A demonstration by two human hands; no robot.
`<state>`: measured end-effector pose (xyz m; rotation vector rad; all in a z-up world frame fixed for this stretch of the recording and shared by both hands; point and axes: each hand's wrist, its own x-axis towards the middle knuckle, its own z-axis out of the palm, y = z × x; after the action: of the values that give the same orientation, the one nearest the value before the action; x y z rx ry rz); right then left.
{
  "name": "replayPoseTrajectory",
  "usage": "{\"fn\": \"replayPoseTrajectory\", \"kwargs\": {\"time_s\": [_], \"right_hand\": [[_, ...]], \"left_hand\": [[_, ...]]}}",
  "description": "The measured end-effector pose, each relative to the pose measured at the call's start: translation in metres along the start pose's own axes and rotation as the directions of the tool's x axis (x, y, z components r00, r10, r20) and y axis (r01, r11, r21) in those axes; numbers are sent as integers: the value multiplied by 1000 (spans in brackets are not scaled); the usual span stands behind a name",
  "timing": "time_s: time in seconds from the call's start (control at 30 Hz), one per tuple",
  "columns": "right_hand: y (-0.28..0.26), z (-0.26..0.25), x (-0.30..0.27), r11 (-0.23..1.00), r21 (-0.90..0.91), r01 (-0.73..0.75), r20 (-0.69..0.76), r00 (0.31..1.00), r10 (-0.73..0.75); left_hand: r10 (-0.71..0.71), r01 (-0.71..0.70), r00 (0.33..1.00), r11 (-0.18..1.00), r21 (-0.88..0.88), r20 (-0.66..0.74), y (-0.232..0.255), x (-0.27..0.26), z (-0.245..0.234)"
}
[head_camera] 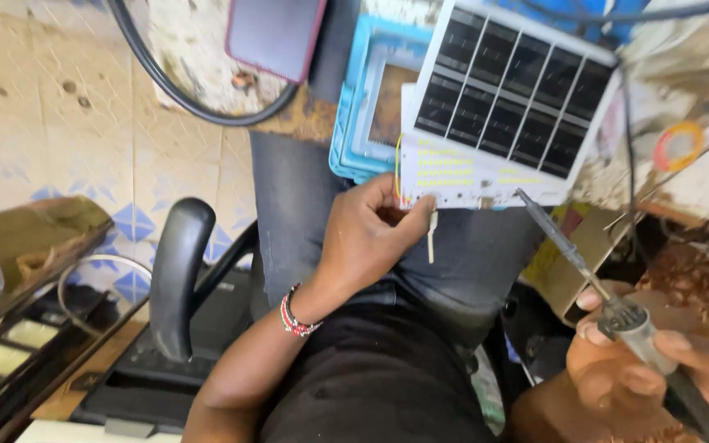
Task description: Soldering wires onto a LED circuit board for a solar-powered light assembly at a repair bench.
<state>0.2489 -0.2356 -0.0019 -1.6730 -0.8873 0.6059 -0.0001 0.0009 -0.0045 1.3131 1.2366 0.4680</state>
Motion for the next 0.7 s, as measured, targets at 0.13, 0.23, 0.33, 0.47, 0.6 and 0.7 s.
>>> {"fn": "replayPoseTrajectory", "kwargs": {"time_s": [0.13, 0.23, 0.33, 0.47, 0.6, 0.7], "right_hand": [[-35, -61, 39, 381, 513, -770, 677, 635, 372], [-32, -10, 48, 949, 313, -46, -31, 998, 59], [-46, -16, 84, 887, -390, 248, -353, 850, -392], [9, -51, 192, 791, -5, 612, -341, 743, -576], [-166, 66, 200, 751, -65, 658, 19, 753, -658], [-285, 155, 197, 614, -195, 765, 325, 641, -696]], "left_hand": [[-39, 38, 999, 998, 44, 27, -6, 0, 0], [-63, 61, 998, 997, 47, 29, -2, 4, -1], [-74, 72, 996, 996, 44, 39, -6, 3, 3], [-45, 43, 998, 997, 58, 37, -12, 4, 5], [-32, 31, 999, 999, 9, 26, -10, 4, 4], [-28, 28, 1000, 999, 30, 12, -11, 6, 6]]}}
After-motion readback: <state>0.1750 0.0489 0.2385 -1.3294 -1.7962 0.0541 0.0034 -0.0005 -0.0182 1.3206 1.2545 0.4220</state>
